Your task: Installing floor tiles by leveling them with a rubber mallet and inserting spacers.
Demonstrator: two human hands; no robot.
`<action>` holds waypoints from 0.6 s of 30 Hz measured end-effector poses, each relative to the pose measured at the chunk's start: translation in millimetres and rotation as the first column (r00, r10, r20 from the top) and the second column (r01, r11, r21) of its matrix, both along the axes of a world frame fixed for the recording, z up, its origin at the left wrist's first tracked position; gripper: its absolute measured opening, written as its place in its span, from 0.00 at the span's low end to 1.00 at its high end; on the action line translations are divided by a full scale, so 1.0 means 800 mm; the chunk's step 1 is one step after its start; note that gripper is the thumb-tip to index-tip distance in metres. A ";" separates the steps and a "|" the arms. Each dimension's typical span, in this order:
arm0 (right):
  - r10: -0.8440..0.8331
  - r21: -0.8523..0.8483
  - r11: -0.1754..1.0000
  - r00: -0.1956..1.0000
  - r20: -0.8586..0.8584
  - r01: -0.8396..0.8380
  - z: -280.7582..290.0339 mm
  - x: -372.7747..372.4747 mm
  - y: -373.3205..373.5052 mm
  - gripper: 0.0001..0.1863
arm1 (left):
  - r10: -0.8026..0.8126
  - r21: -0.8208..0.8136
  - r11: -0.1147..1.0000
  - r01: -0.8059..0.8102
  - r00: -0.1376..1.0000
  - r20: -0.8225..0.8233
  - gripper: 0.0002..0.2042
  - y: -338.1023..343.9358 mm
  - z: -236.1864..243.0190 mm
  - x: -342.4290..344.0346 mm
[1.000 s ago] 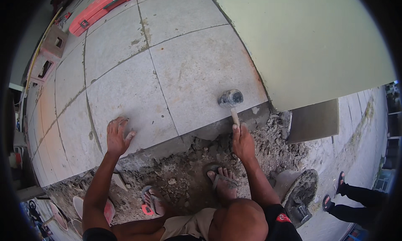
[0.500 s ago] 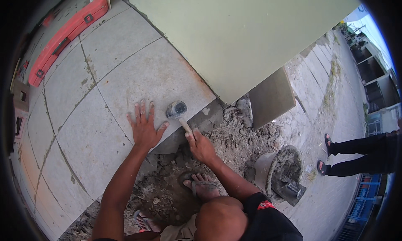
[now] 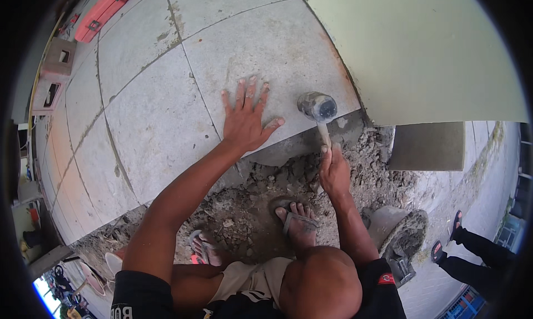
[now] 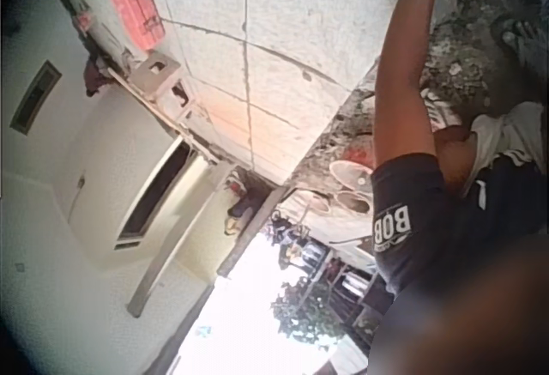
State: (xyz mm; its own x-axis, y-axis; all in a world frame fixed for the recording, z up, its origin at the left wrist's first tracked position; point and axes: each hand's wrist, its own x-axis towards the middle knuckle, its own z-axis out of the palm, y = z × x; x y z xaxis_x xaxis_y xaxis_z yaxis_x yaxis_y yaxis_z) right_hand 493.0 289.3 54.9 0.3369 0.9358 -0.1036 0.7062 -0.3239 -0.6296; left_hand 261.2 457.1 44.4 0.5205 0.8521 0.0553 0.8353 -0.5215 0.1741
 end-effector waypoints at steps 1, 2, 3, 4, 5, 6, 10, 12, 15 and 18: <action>-0.048 0.105 0.993 0.994 -0.096 0.058 0.023 -0.018 0.000 0.14 | 0.007 -0.016 1.000 -0.007 1.000 0.005 0.48 -0.002 0.001 -0.006; -0.043 0.100 0.994 0.994 -0.100 0.053 0.021 -0.024 0.001 0.14 | 0.014 -0.022 1.000 -0.014 1.000 0.001 0.48 -0.001 0.002 -0.011; -0.024 0.234 0.971 0.997 -0.079 0.042 0.019 -0.028 0.005 0.15 | 0.016 -0.024 1.000 -0.016 1.000 -0.003 0.47 0.001 0.004 -0.013; -0.010 0.368 0.929 0.998 -0.055 0.029 0.016 -0.030 0.006 0.15 | 0.016 -0.022 1.000 -0.016 1.000 -0.006 0.47 0.004 0.004 -0.015; -0.022 0.264 0.964 0.999 -0.030 0.029 0.006 -0.032 0.002 0.16 | 0.017 -0.020 1.000 -0.017 1.000 -0.005 0.47 0.003 0.000 -0.016; -0.021 0.266 0.963 0.999 -0.029 0.028 0.006 -0.027 0.000 0.16 | 0.004 -0.007 1.000 -0.004 1.000 0.008 0.46 0.001 -0.005 -0.017; -0.015 0.078 0.997 0.993 -0.117 0.024 0.028 -0.032 0.003 0.16 | -0.109 -0.039 0.993 0.109 0.994 0.020 0.44 0.019 -0.003 -0.037; 0.002 0.325 0.944 0.986 -0.168 0.054 0.032 -0.034 -0.003 0.17 | -0.101 -0.017 0.995 0.101 0.995 -0.001 0.43 0.017 0.001 -0.039; -0.036 0.155 0.987 0.999 -0.014 0.038 -0.002 -0.009 -0.011 0.16 | -0.110 -0.007 0.994 0.110 0.994 -0.007 0.43 0.015 0.003 -0.023; -0.057 0.202 0.977 0.996 -0.073 0.070 0.012 -0.021 -0.004 0.14 | -0.115 0.005 0.993 0.115 0.993 -0.018 0.42 0.016 -0.001 -0.034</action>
State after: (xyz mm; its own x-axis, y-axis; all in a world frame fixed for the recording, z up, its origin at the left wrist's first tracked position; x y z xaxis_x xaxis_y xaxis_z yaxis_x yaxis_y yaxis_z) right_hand 476.4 285.8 64.8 0.3951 0.9165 0.0634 0.6430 -0.2266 -0.7316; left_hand 234.3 470.2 43.4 0.6157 0.7864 0.0499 0.7728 -0.6150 0.1567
